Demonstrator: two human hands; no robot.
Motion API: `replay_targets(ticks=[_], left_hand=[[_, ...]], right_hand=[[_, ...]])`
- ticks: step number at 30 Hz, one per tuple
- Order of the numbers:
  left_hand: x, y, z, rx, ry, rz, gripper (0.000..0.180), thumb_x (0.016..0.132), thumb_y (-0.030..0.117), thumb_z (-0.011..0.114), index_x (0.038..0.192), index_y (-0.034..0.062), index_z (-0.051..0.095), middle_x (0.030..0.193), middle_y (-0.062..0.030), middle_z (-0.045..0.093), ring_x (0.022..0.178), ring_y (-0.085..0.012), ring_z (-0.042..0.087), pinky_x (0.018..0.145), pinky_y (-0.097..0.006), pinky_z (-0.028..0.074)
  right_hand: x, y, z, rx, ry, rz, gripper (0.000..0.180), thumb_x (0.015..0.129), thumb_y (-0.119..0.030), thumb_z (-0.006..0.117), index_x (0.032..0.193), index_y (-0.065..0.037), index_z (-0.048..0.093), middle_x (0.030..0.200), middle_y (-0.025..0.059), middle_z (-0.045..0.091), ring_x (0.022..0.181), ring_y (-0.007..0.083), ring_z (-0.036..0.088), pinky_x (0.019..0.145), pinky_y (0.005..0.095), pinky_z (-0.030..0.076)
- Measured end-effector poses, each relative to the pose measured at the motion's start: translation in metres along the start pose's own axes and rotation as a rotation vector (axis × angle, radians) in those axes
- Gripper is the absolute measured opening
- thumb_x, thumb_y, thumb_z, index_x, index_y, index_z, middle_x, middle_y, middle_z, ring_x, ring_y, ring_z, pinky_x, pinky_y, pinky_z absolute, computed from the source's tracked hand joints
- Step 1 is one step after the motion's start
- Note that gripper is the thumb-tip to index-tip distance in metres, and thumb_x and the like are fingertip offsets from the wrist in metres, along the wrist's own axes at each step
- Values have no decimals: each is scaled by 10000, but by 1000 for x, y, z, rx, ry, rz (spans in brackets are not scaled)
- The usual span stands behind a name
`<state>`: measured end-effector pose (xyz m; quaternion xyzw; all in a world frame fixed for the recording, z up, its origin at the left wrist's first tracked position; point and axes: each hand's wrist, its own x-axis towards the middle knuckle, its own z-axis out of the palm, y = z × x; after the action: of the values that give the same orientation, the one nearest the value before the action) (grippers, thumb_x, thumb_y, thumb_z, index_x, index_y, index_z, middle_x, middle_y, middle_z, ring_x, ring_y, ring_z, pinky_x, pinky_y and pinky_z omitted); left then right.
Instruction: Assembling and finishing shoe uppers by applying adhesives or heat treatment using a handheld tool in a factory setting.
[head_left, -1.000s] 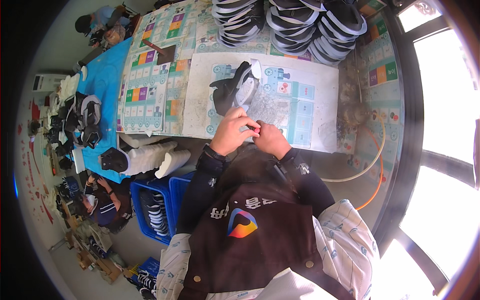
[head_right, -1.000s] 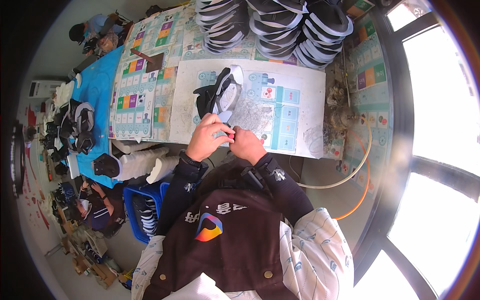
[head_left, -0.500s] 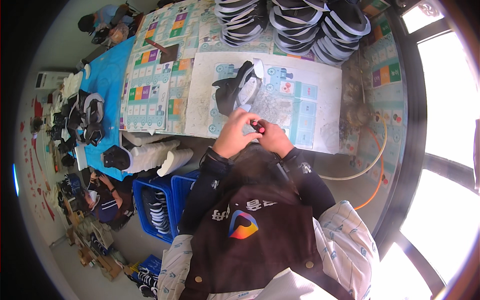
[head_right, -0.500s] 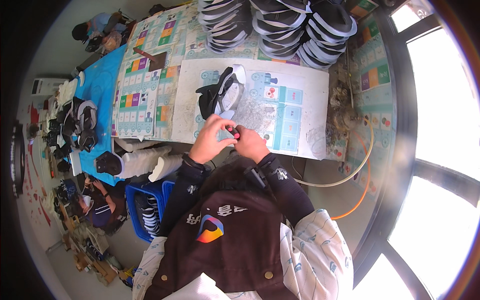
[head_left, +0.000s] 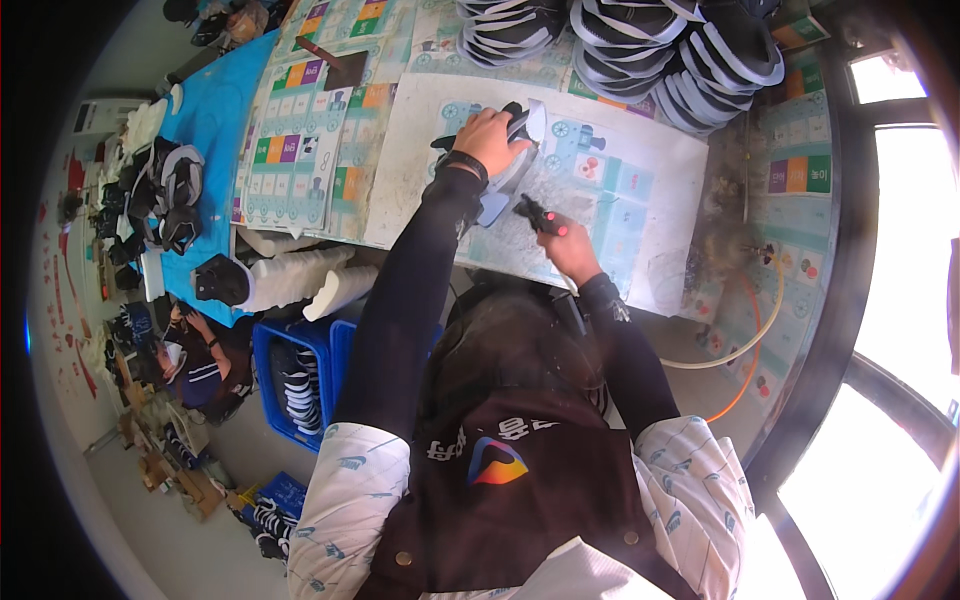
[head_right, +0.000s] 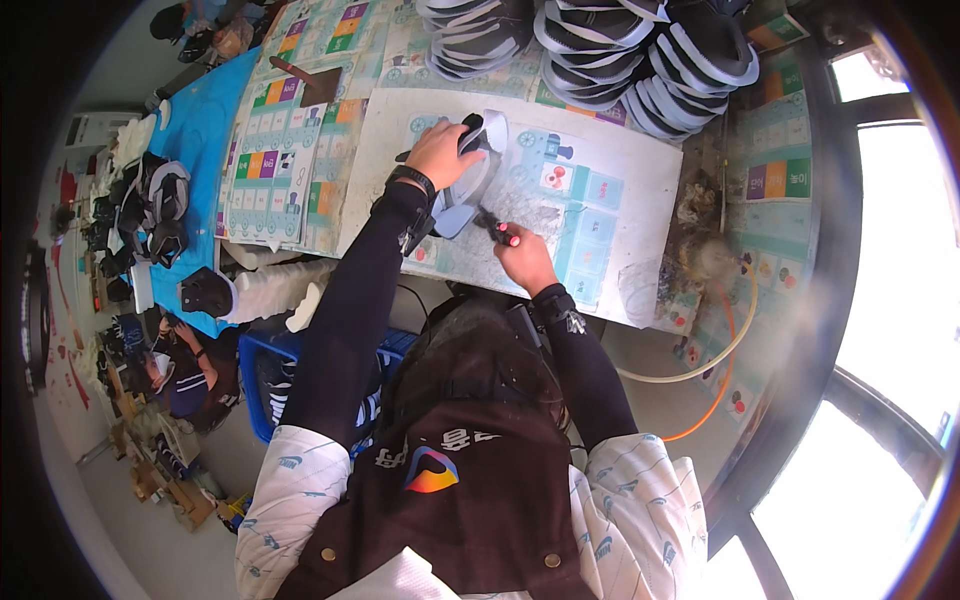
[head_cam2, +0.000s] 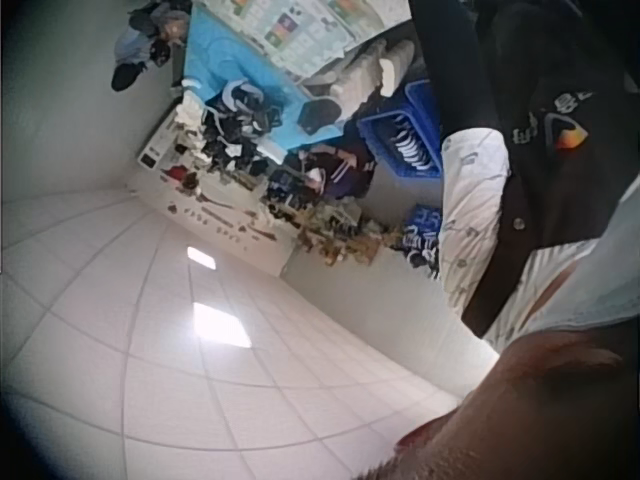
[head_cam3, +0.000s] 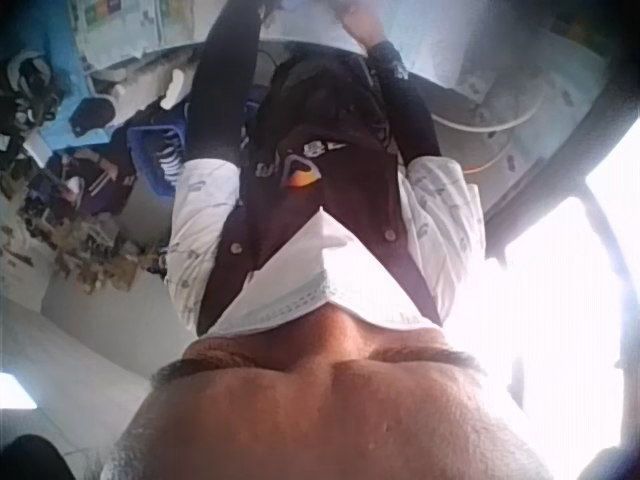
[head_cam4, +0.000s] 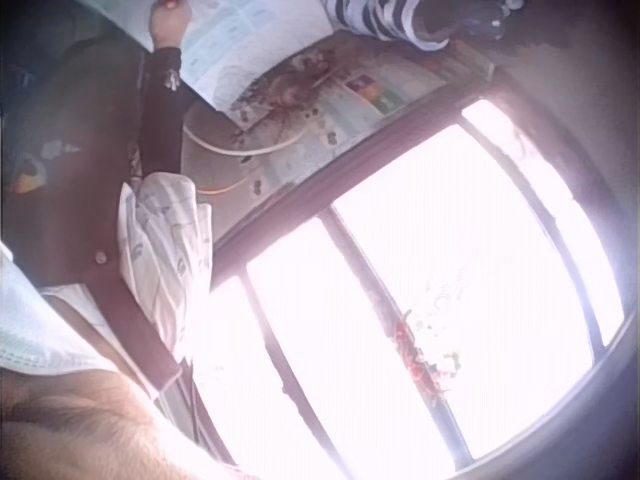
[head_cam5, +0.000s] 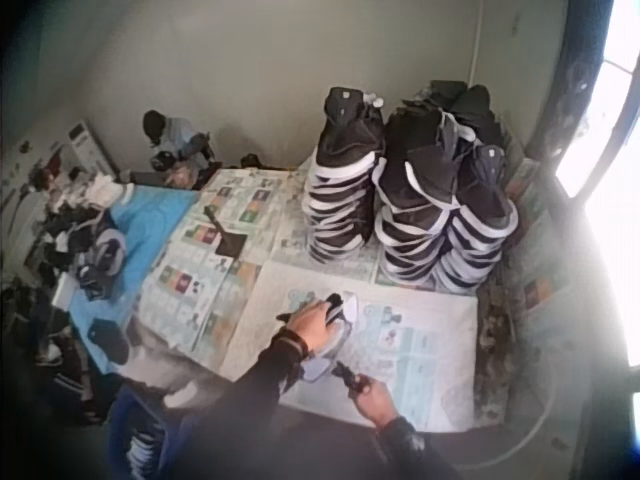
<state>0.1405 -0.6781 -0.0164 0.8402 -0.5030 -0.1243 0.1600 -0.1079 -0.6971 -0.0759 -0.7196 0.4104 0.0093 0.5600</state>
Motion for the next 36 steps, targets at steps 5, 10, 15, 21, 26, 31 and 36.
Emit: replay_targets(ticks=[5, 10, 15, 21, 26, 31, 36], left_hand=[[15, -11, 3, -17, 25, 40, 499, 920, 420, 773, 1245, 46, 714, 1191, -198, 680, 1165, -419, 621, 1043, -479, 488], [32, -15, 8, -21, 8, 78, 544, 928, 472, 738, 1231, 20, 710, 1211, -213, 705, 1159, -411, 641, 1023, -477, 500], [49, -5, 7, -15, -54, 106, 530, 916, 489, 726, 1129, 4, 723, 1090, -219, 750, 1064, -412, 693, 968, -488, 532], [73, 6, 8, 83, -154, 45, 466, 930, 433, 689, 1087, -2, 739, 1065, -227, 752, 1053, -413, 700, 986, -492, 533], [75, 1, 18, 156, -164, 15, 436, 947, 401, 666, 1108, 5, 751, 1145, -224, 729, 1113, -393, 685, 1007, -482, 532], [70, 10, 16, 133, -154, -20, 439, 948, 413, 667, 1104, 12, 760, 1173, -220, 707, 1128, -394, 678, 1015, -484, 530], [62, 23, 5, 83, -127, -55, 433, 930, 405, 679, 1057, 2, 770, 1173, -236, 703, 1125, -407, 677, 1015, -480, 531]], right_hand=[[9, 5, 1, -36, 56, -65, 422, 826, -197, 660, 1205, -20, 715, 974, 311, 713, 988, 490, 687, 880, 495, 552], [8, -4, 1, -120, -46, -59, 442, 820, -192, 640, 1223, -27, 718, 1010, 315, 711, 1012, 494, 679, 911, 501, 544], [8, -13, 1, -102, 60, -48, 443, 815, -204, 634, 1215, -36, 723, 1014, 321, 707, 1018, 503, 666, 924, 508, 538], [9, -17, 2, -180, 85, -71, 310, 850, -172, 611, 1112, -44, 717, 944, 298, 710, 943, 521, 661, 859, 554, 537], [6, -23, 0, -158, 145, -45, 286, 853, -169, 609, 1087, -40, 711, 935, 301, 704, 932, 522, 658, 846, 557, 535], [3, -12, 7, -99, -5, -38, 304, 836, -162, 626, 1092, -24, 716, 931, 305, 702, 941, 515, 663, 832, 532, 541], [9, -11, 6, -89, 67, -5, 323, 828, -165, 644, 1109, -20, 713, 928, 304, 701, 944, 514, 661, 840, 525, 538]])
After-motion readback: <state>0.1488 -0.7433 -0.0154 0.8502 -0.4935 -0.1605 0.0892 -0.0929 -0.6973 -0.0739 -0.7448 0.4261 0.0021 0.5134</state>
